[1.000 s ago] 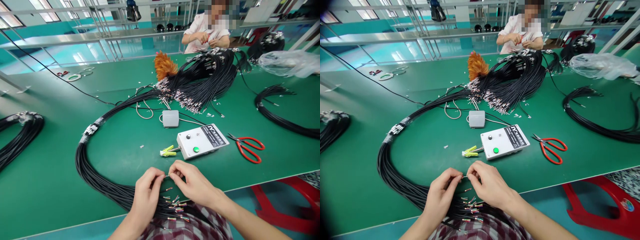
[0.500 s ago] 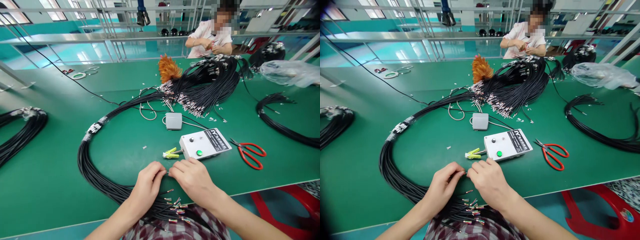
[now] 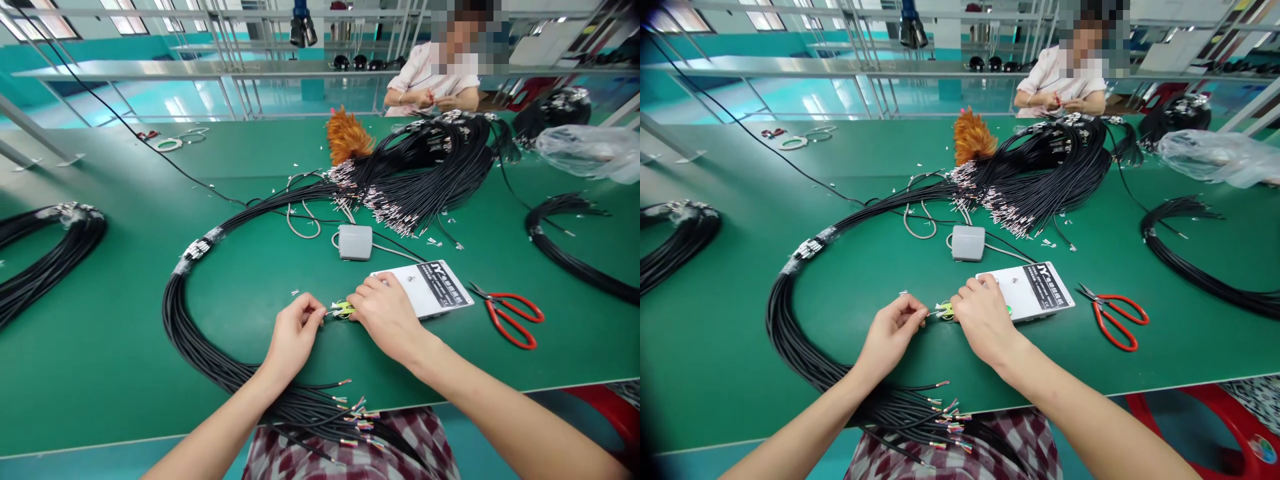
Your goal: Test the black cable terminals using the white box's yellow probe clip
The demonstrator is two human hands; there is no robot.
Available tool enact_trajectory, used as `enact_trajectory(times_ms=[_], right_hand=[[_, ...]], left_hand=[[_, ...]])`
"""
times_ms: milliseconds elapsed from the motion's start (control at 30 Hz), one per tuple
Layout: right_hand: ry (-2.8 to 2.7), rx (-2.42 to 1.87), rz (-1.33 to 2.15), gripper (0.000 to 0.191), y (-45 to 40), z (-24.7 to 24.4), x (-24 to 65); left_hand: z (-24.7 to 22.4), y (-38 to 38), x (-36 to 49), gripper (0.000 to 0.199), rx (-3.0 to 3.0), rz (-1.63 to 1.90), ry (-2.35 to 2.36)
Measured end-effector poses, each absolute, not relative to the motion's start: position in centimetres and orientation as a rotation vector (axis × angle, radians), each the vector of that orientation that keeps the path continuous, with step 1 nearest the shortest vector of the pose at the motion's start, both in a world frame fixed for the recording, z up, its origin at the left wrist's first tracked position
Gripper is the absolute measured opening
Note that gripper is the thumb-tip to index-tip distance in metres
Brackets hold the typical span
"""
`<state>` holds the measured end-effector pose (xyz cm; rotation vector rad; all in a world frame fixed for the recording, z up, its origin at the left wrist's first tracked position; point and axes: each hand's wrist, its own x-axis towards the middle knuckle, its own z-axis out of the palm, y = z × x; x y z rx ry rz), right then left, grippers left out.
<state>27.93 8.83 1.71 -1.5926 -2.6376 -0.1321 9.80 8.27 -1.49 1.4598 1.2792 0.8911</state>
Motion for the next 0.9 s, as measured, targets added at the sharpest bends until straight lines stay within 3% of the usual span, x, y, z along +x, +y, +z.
enact_trajectory(times_ms=[633,767,900], right_hand=[[-2.654,-1.583,-0.084,0.009,8.8,2.7,27.8],[-2.377,-1.476,-0.101,0.021,6.8,3.3,30.9],[-1.925,-1.507,-0.209,0.010,3.1,2.2,34.6]], left_hand=[[-2.0,8.9,10.8,0.018,1.608,0.827,1.352],[-1.7,8.9,10.8,0.018,1.608,0.830,1.355],[-1.5,8.9,10.7,0.017,1.592,0.855,1.345]])
